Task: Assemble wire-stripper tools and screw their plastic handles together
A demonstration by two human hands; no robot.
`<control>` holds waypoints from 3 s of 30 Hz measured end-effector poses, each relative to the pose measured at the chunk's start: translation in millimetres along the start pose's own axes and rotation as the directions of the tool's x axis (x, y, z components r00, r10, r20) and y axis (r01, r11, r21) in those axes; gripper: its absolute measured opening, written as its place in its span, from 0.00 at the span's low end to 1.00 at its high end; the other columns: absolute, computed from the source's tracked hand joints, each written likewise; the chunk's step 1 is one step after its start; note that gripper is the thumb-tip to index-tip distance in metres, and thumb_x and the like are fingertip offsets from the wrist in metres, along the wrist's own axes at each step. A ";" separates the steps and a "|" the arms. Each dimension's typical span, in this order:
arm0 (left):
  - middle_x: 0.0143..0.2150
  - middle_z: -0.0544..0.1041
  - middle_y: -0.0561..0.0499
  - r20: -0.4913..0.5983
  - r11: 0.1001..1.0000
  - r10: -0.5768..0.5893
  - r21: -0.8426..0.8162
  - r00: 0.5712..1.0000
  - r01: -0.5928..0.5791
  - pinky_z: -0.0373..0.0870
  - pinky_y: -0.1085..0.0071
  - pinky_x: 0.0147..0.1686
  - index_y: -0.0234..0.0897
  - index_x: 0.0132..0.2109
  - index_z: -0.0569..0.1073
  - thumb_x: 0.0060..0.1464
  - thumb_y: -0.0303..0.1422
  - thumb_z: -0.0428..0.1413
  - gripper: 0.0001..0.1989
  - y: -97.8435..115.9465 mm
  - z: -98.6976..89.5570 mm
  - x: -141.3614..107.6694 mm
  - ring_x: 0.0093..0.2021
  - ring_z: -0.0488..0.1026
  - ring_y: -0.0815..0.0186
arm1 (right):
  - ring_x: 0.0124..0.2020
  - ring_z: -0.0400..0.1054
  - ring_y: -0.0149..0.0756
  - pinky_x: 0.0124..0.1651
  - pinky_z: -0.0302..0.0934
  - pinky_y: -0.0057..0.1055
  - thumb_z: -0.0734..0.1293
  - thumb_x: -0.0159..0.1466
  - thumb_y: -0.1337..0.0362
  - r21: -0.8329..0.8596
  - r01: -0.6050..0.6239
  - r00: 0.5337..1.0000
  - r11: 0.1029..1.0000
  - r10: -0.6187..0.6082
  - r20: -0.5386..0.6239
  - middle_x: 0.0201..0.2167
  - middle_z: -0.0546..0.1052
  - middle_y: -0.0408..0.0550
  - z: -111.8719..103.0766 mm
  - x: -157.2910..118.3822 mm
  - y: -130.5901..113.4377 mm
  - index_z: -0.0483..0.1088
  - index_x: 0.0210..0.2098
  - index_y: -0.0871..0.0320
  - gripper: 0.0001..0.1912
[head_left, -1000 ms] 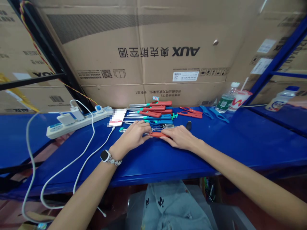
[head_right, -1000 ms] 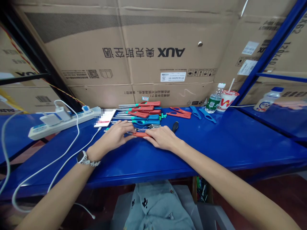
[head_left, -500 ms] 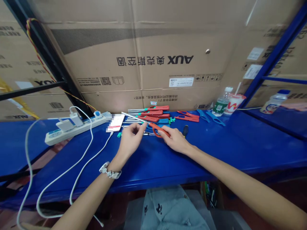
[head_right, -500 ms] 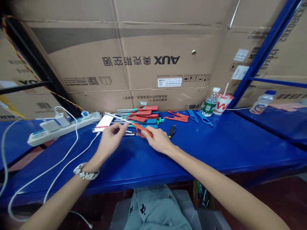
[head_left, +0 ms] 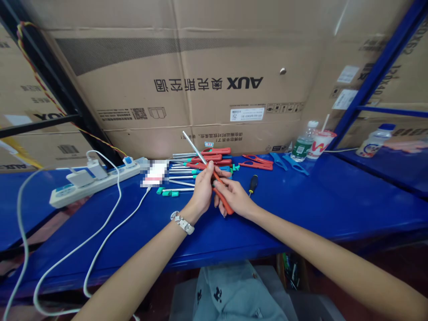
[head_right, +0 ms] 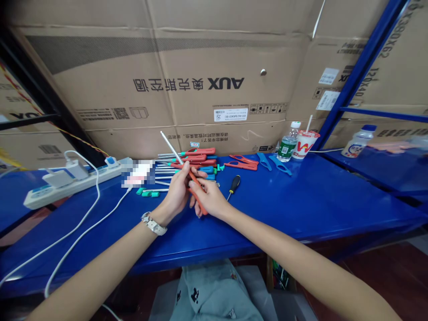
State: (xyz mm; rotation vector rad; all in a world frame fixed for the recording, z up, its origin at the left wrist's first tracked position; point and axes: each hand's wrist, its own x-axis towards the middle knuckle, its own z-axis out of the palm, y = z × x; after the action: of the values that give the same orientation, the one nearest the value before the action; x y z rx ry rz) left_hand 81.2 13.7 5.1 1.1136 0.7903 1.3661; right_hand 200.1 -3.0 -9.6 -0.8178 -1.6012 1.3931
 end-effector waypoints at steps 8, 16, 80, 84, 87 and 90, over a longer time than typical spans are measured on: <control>0.46 0.83 0.42 0.106 1.000 0.025 -0.010 0.994 -0.024 0.75 0.67 0.39 0.35 0.43 0.78 0.56 0.56 0.62 0.26 5.4 -23.0 -5.5 0.46 0.79 0.57 | 0.15 0.67 0.30 0.20 0.60 0.27 0.63 0.70 0.52 -0.377 0.129 0.981 0.917 -0.173 -0.085 0.22 0.75 0.41 -6.6 -11.6 -1.3 0.72 0.38 0.58 0.16; 0.38 0.83 0.47 0.073 0.994 0.058 -0.094 0.996 -0.051 0.72 0.69 0.47 0.35 0.39 0.82 0.47 0.49 0.72 0.22 7.6 -34.0 -8.6 0.42 0.78 0.63 | 0.33 0.77 0.41 0.39 0.66 0.34 0.64 0.70 0.59 -0.751 0.193 0.920 0.631 -0.382 -0.085 0.34 0.82 0.48 -11.9 -18.7 -2.8 0.76 0.50 0.54 0.13; 0.42 0.79 0.45 0.583 0.378 0.009 0.750 0.812 -0.543 0.72 0.62 0.44 0.40 0.46 0.82 0.64 0.35 0.57 0.10 25.5 -113.2 -20.9 0.40 0.76 0.60 | 0.42 0.73 0.46 0.46 0.65 0.42 0.59 0.75 0.53 -0.924 0.239 0.965 0.297 -0.177 0.193 0.52 0.74 0.57 -31.3 -1.4 1.5 0.67 0.61 0.56 0.21; 0.44 0.79 0.44 0.602 0.378 0.017 0.735 0.798 -0.563 0.72 0.62 0.45 0.42 0.48 0.82 0.65 0.35 0.55 0.12 21.8 -112.2 -21.4 0.42 0.77 0.60 | 0.41 0.74 0.46 0.44 0.66 0.41 0.61 0.74 0.51 -0.926 0.210 0.974 0.313 -0.151 0.170 0.52 0.74 0.56 -25.3 2.8 4.9 0.68 0.58 0.56 0.20; 0.44 0.80 0.44 0.617 0.402 0.023 0.714 0.786 -0.573 0.73 0.61 0.48 0.42 0.46 0.83 0.65 0.34 0.55 0.11 22.3 -110.0 -23.6 0.43 0.77 0.59 | 0.45 0.74 0.47 0.46 0.67 0.42 0.62 0.73 0.51 -0.910 0.224 0.973 0.350 -0.135 0.187 0.52 0.74 0.56 -24.4 4.6 6.5 0.69 0.57 0.56 0.20; 0.42 0.80 0.44 0.628 0.441 0.022 0.692 0.778 -0.571 0.73 0.61 0.46 0.42 0.45 0.84 0.65 0.34 0.56 0.11 24.1 -107.8 -24.5 0.41 0.77 0.60 | 0.47 0.74 0.46 0.49 0.67 0.42 0.63 0.73 0.51 -0.888 0.241 0.969 0.392 -0.145 0.199 0.52 0.74 0.54 -25.7 5.4 7.5 0.69 0.57 0.55 0.19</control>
State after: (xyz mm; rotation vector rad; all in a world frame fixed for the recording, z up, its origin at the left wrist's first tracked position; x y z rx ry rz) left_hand -30.1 2.6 -11.5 2.4659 0.8704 0.7628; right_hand 220.5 14.2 -15.3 -1.1105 -2.4696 0.2347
